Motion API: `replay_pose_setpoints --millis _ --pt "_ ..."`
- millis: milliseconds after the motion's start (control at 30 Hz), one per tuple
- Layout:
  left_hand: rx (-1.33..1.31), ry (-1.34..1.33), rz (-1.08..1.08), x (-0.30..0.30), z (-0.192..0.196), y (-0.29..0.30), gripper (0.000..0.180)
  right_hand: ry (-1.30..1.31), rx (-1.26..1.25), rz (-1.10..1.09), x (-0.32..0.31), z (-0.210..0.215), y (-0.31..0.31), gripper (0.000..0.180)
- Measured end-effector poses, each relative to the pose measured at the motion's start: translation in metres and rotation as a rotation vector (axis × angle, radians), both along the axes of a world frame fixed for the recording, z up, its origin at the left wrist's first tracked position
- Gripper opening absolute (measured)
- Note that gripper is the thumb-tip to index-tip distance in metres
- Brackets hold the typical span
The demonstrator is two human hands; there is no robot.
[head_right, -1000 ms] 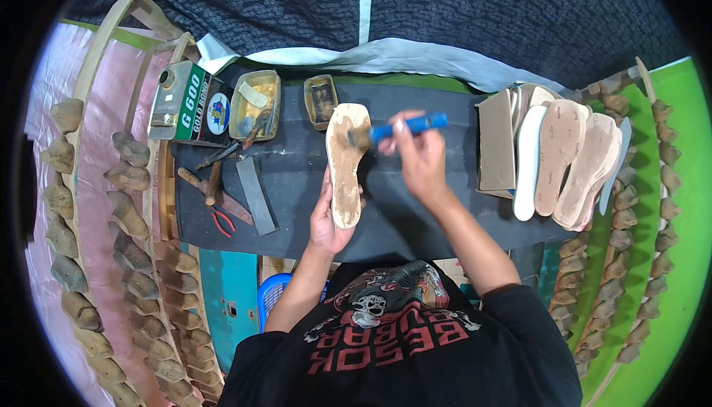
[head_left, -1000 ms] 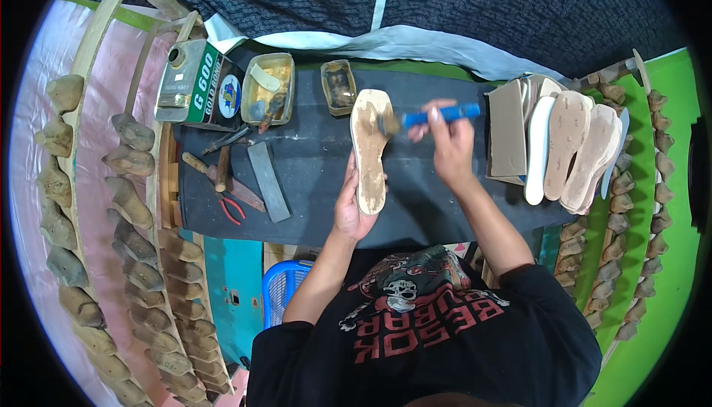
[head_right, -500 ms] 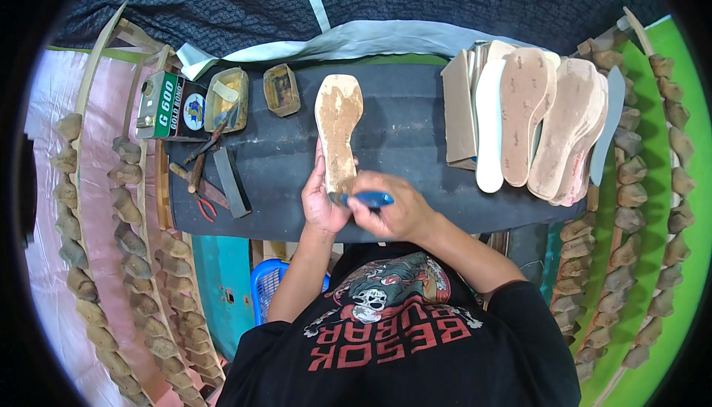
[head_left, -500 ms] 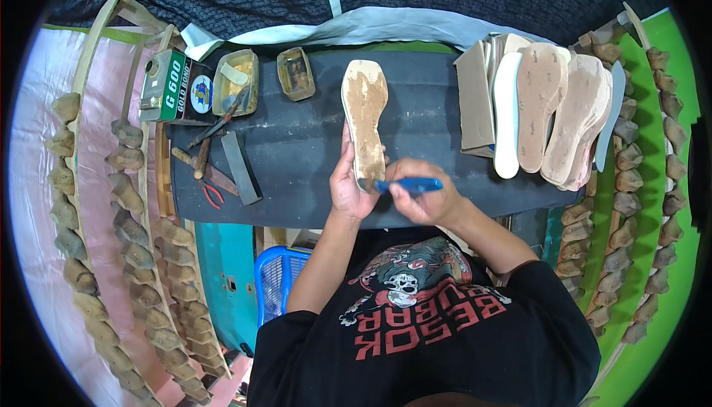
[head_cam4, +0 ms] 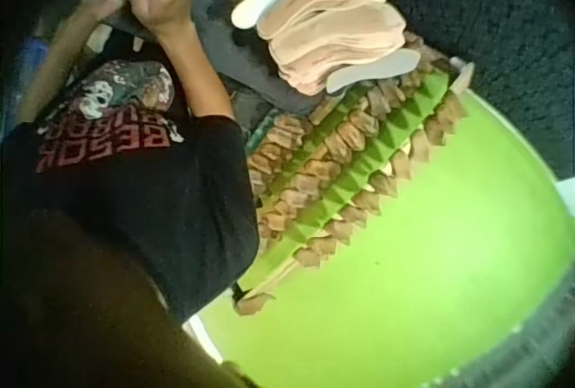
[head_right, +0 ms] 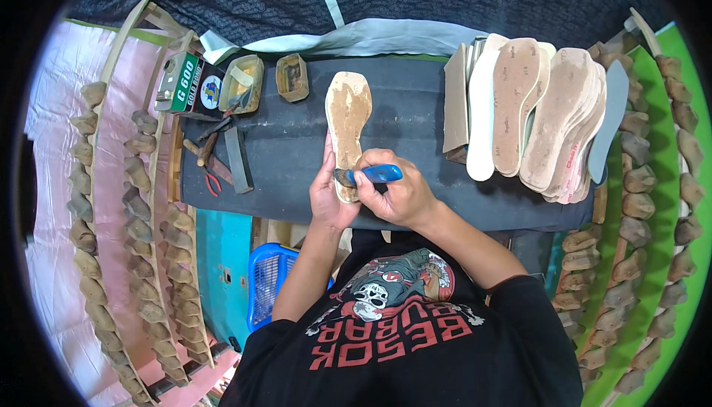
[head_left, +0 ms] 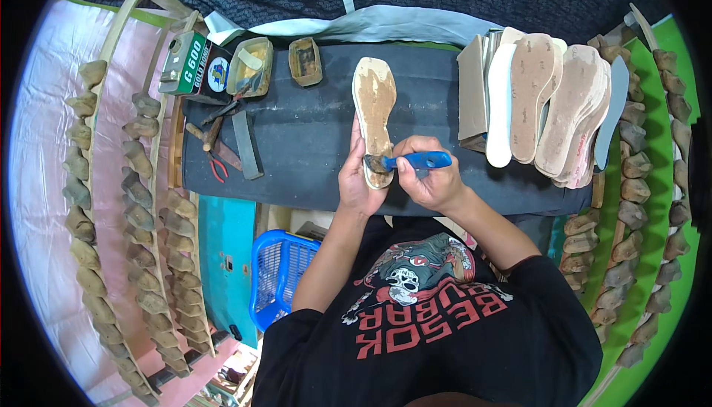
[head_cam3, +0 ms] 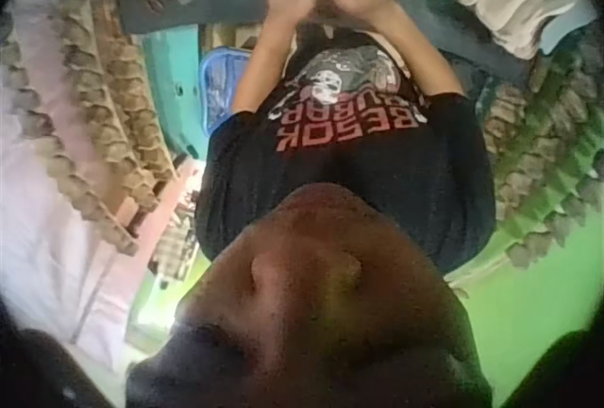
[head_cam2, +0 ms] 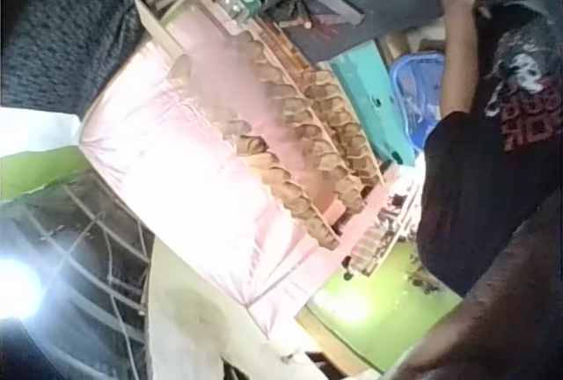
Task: Applying adhesive to shoe insole components using a brush and sorting them.
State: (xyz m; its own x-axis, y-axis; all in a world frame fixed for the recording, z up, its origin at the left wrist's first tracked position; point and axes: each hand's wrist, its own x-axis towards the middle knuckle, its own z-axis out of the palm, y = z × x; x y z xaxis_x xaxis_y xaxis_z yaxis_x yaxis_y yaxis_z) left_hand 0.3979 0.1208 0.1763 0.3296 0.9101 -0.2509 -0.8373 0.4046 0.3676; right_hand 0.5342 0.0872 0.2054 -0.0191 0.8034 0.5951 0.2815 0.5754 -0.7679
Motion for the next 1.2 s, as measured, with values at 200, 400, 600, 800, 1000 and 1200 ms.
replay_pose_setpoints --millis 200,400,600,800,1000,1200 --pt "0.183 -0.006 -0.082 -0.012 -0.023 0.012 0.056 -0.056 0.063 0.032 0.004 0.002 -0.014 0.018" --pt "0.186 -0.039 -0.05 -0.008 -0.017 0.017 0.055 -0.038 -0.085 -0.144 0.019 0.001 -0.012 0.017" --pt "0.189 -0.002 -0.08 -0.002 -0.015 0.013 0.058 -0.001 -0.08 -0.171 0.021 -0.002 -0.006 0.015" --pt "0.259 0.017 -0.056 -0.005 -0.024 0.017 0.057 -0.164 0.043 -0.069 0.022 0.005 -0.011 0.018" --pt "0.126 0.049 -0.034 0.002 -0.009 0.014 0.06 0.016 0.053 -0.136 0.038 0.004 -0.002 0.019" --pt "0.223 0.09 -0.282 0.0 -0.016 -0.011 0.068 -0.129 0.052 -0.369 0.065 0.035 0.039 0.019"
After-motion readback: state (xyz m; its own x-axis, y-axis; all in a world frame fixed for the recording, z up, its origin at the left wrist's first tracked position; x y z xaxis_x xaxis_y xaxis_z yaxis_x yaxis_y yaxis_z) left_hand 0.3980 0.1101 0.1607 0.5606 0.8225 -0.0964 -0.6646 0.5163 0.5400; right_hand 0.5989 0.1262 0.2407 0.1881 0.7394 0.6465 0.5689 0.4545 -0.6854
